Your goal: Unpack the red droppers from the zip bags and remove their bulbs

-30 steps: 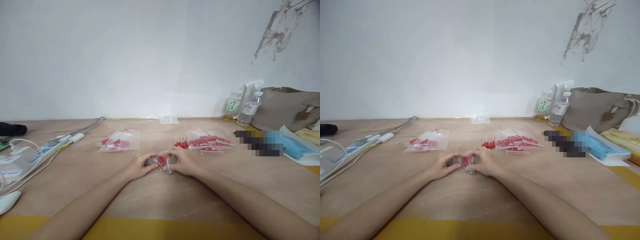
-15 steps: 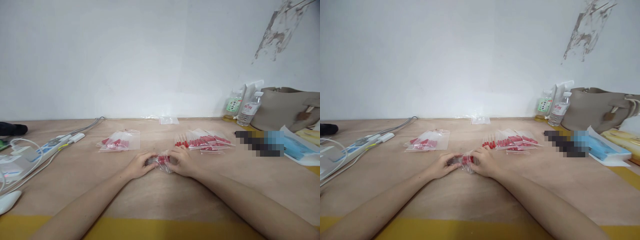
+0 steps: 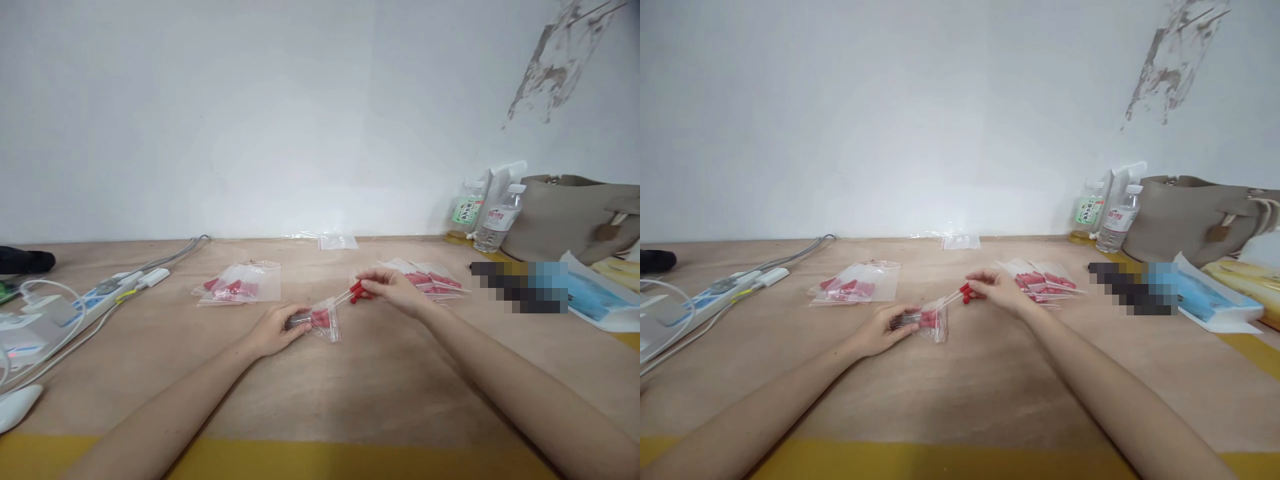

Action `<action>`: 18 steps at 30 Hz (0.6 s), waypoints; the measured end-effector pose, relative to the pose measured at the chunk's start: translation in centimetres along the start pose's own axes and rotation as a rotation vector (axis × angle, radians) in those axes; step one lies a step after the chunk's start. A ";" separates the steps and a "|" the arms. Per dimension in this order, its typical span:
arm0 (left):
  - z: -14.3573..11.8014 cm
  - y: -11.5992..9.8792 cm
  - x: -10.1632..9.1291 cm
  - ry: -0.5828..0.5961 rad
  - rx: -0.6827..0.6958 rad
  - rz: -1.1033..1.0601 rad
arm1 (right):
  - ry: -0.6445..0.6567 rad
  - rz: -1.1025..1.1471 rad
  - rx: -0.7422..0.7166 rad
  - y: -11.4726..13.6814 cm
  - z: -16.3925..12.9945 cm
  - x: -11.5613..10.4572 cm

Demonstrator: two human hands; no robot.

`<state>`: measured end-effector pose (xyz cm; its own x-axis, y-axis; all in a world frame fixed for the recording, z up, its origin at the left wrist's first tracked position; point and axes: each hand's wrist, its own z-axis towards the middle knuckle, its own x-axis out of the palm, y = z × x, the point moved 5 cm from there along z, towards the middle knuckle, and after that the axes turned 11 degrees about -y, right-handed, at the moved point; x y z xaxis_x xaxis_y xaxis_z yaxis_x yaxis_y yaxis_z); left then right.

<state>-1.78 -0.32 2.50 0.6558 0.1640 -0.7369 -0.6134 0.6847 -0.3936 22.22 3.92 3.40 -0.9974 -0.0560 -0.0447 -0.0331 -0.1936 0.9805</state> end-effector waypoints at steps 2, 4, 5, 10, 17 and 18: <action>0.0 0.0 -0.1 -0.004 0.008 0.004 | -0.160 -0.041 -0.051 0.8 1.0 -2.2; 0.1 0.0 0.0 -0.002 0.010 0.008 | -0.302 -0.091 -0.202 1.9 1.5 -3.7; 0.1 0.0 0.0 0.001 0.010 0.009 | -0.349 -0.134 -0.299 2.4 1.6 -3.9; 0.0 -0.1 -0.1 0.008 0.011 0.011 | -0.309 -0.564 -0.723 2.8 1.1 -0.5; 0.1 -0.2 -0.1 0.023 0.006 0.012 | 0.058 -1.071 -0.966 -0.7 0.2 4.7; 0.1 -0.2 -0.1 0.024 0.004 0.013 | 0.073 -1.091 -0.973 -1.0 0.0 4.9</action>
<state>-1.72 -0.45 2.72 0.6369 0.1559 -0.7550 -0.6201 0.6856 -0.3814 17.37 3.84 2.21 -0.4999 0.5063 -0.7027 -0.6692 -0.7409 -0.0577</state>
